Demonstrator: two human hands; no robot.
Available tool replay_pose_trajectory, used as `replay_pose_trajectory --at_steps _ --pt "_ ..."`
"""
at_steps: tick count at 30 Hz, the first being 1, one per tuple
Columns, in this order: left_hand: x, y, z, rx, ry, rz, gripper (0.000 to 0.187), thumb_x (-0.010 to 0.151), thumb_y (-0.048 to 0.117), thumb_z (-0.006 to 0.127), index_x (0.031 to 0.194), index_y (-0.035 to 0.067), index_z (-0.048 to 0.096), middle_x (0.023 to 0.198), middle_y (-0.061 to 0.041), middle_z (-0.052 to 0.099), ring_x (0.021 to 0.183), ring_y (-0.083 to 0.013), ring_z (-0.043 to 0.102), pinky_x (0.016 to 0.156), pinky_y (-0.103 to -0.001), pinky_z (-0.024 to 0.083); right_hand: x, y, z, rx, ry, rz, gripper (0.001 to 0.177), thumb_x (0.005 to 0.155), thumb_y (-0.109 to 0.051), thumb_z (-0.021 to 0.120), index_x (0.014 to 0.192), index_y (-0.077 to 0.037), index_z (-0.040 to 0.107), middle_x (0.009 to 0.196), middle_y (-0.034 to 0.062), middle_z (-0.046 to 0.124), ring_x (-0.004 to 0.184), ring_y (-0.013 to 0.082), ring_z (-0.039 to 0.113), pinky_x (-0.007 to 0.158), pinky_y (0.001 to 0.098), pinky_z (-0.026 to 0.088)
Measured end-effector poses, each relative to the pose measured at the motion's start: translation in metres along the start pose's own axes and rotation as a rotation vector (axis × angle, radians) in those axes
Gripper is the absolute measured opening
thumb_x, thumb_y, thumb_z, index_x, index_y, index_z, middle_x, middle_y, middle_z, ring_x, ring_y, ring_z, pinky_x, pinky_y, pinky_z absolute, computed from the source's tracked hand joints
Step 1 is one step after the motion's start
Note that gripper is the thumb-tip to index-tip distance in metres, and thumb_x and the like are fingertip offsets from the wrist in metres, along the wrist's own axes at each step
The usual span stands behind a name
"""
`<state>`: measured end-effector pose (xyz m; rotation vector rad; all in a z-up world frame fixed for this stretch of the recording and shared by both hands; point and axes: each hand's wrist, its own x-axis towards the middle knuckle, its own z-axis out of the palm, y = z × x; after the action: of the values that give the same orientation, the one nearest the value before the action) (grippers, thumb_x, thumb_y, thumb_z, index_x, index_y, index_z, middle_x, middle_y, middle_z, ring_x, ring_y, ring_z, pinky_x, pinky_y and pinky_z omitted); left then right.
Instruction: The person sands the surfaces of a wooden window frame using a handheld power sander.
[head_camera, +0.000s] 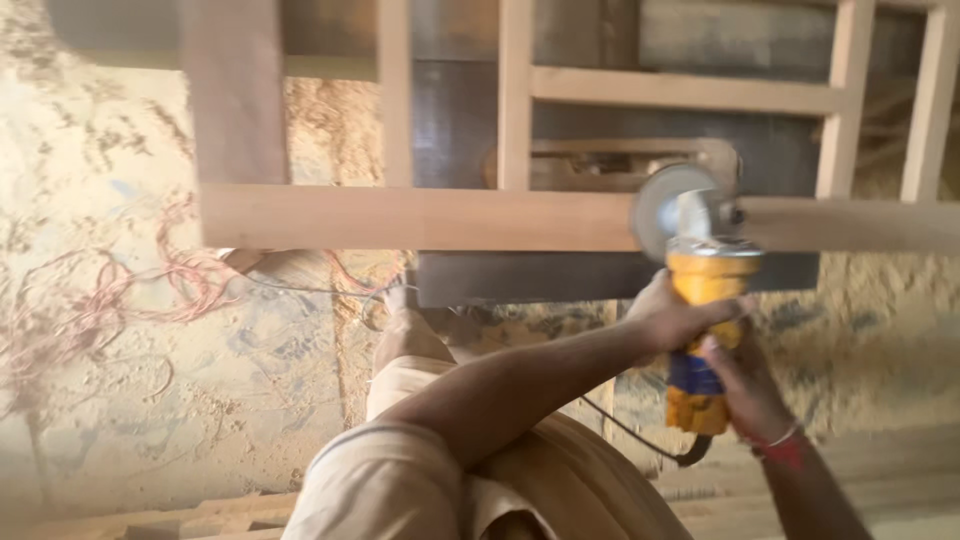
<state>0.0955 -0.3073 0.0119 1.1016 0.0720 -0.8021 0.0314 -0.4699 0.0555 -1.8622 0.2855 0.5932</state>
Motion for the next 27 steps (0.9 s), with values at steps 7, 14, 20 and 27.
replay_pose_trajectory --at_steps 7,14,20,27 --pt "-0.116 0.004 -0.117 -0.508 0.364 0.144 0.059 0.082 0.032 0.08 0.127 0.008 0.051 0.112 -0.01 0.067 0.101 -0.0224 0.07 0.09 -0.04 0.061 0.057 -0.043 0.125 -0.252 -0.394 -0.121 0.066 0.096 -0.035 0.062 0.152 -0.011 0.036 0.124 0.01 0.065 0.109 0.0228 0.07 0.09 0.0376 0.062" --pt "-0.209 -0.001 -0.228 -0.678 0.682 0.421 0.053 0.091 0.038 0.072 0.128 0.004 0.054 0.114 -0.012 0.065 0.102 -0.022 0.068 0.087 -0.038 0.06 0.106 -0.122 0.284 -0.639 -0.688 -0.087 0.084 0.088 -0.038 0.071 0.156 -0.012 0.029 0.125 0.0107 0.068 0.113 0.0227 0.071 0.099 0.0353 0.055" --pt "-0.207 0.05 -0.321 -0.639 0.754 0.467 0.058 0.089 0.043 0.071 0.127 0.003 0.055 0.111 -0.012 0.064 0.099 -0.0217 0.068 0.085 -0.038 0.06 0.172 -0.177 0.356 -0.473 -0.671 -0.22 0.077 0.089 -0.047 0.073 0.148 -0.008 0.043 0.123 0.0114 0.069 0.109 0.0237 0.069 0.093 0.0378 0.055" --pt "-0.087 0.171 -0.419 -0.56 0.736 0.481 0.061 0.08 0.047 0.08 0.119 0.002 0.064 0.102 -0.01 0.071 0.085 -0.0199 0.072 0.072 -0.033 0.061 0.336 -0.256 0.338 -0.319 -0.562 -0.222 0.056 0.096 -0.04 0.065 0.141 -0.01 0.052 0.11 0.0063 0.072 0.095 0.0185 0.071 0.081 0.0333 0.06"
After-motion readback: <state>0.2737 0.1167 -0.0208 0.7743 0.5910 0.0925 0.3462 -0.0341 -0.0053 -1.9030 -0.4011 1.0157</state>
